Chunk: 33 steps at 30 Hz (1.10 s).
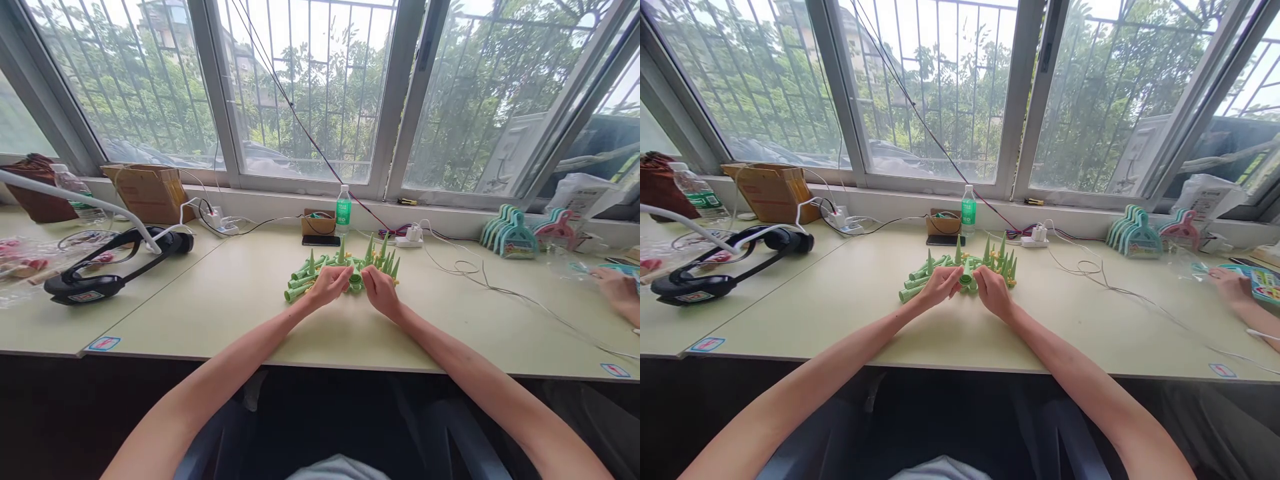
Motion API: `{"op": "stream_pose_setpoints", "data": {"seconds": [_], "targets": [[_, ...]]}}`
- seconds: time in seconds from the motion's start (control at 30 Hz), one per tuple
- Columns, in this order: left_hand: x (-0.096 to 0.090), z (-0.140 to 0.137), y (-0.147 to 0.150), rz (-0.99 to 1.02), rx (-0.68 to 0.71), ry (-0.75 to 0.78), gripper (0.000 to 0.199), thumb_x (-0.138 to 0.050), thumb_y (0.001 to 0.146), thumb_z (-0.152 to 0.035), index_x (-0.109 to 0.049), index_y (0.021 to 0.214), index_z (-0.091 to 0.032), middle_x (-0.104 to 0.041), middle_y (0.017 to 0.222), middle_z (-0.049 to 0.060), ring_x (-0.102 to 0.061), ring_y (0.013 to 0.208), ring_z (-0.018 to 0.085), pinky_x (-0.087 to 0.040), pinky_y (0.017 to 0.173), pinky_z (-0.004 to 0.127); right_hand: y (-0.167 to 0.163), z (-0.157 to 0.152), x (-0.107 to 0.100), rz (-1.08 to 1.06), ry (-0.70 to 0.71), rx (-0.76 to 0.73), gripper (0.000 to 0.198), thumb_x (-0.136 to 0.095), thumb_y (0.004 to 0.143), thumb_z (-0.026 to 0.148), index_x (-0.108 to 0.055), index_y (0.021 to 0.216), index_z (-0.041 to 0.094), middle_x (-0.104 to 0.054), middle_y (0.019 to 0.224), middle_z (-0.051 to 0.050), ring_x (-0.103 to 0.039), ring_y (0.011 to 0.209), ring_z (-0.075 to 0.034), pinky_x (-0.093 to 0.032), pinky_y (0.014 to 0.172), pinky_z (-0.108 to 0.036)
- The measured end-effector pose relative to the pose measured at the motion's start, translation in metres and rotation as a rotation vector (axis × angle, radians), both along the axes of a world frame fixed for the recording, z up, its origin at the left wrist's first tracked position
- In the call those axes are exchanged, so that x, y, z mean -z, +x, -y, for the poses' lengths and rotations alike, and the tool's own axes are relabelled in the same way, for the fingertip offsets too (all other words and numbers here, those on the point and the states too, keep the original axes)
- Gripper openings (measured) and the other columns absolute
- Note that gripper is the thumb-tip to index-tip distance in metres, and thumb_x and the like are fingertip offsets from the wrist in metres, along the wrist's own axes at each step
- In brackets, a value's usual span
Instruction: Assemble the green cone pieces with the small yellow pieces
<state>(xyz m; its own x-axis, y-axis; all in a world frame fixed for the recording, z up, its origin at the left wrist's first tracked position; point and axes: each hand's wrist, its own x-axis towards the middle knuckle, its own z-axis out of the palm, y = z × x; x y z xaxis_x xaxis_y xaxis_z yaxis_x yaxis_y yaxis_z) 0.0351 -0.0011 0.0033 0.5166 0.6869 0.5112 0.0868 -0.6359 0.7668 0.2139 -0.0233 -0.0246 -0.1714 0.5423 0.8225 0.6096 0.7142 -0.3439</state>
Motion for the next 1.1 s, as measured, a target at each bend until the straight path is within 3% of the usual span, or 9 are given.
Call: {"op": "stream_pose_setpoints", "data": {"seconds": [0.23, 0.63, 0.8, 0.9, 1.1], "targets": [[-0.0028, 0.0003, -0.0012, -0.066, 0.012, 0.069, 0.054, -0.039, 0.094, -0.055, -0.044, 0.058, -0.015, -0.040, 0.040, -0.005, -0.044, 0.040, 0.008, -0.034, 0.045, 0.020, 0.0028, -0.0020, 0.0016, 0.002, -0.009, 0.017, 0.030, -0.033, 0.101, 0.033, -0.044, 0.076, 0.020, -0.041, 0.059, 0.004, -0.034, 0.051, -0.010, -0.031, 0.052, -0.022], [-0.0048, 0.0019, -0.0024, -0.156, -0.002, 0.156, 0.042, -0.042, 0.093, -0.049, -0.041, 0.067, -0.016, -0.043, 0.057, -0.004, -0.035, 0.042, 0.005, -0.023, 0.041, 0.019, 0.0047, -0.0032, 0.0027, 0.016, -0.028, 0.035, 0.032, -0.032, 0.101, 0.035, -0.039, 0.073, 0.022, -0.038, 0.058, 0.005, -0.031, 0.050, -0.010, -0.029, 0.050, -0.022], [-0.0042, 0.0001, -0.0030, -0.184, 0.025, 0.222, 0.035, -0.045, 0.093, -0.046, -0.042, 0.074, -0.017, -0.033, 0.056, -0.007, -0.029, 0.043, 0.005, -0.021, 0.042, 0.019, 0.0061, -0.0045, 0.0037, 0.019, -0.033, 0.043, 0.031, -0.032, 0.101, 0.034, -0.038, 0.073, 0.022, -0.036, 0.058, 0.005, -0.030, 0.049, -0.010, -0.028, 0.050, -0.022], [-0.0031, -0.0013, -0.0042, -0.203, 0.020, 0.302, 0.030, -0.047, 0.093, -0.044, -0.045, 0.079, -0.017, -0.031, 0.052, -0.008, -0.029, 0.042, 0.006, -0.024, 0.044, 0.020, 0.0060, -0.0040, 0.0028, 0.020, -0.024, 0.042, 0.032, -0.030, 0.101, 0.034, -0.036, 0.073, 0.022, -0.036, 0.058, 0.005, -0.031, 0.049, -0.010, -0.028, 0.050, -0.022], [-0.0015, -0.0034, -0.0066, -0.225, -0.016, 0.434, 0.026, -0.049, 0.092, -0.042, -0.052, 0.087, -0.017, -0.043, 0.054, -0.006, -0.040, 0.044, 0.007, -0.033, 0.049, 0.021, 0.0055, -0.0035, 0.0022, 0.022, -0.018, 0.044, 0.033, -0.029, 0.101, 0.035, -0.035, 0.072, 0.022, -0.037, 0.057, 0.005, -0.032, 0.048, -0.010, -0.028, 0.050, -0.023]]}}
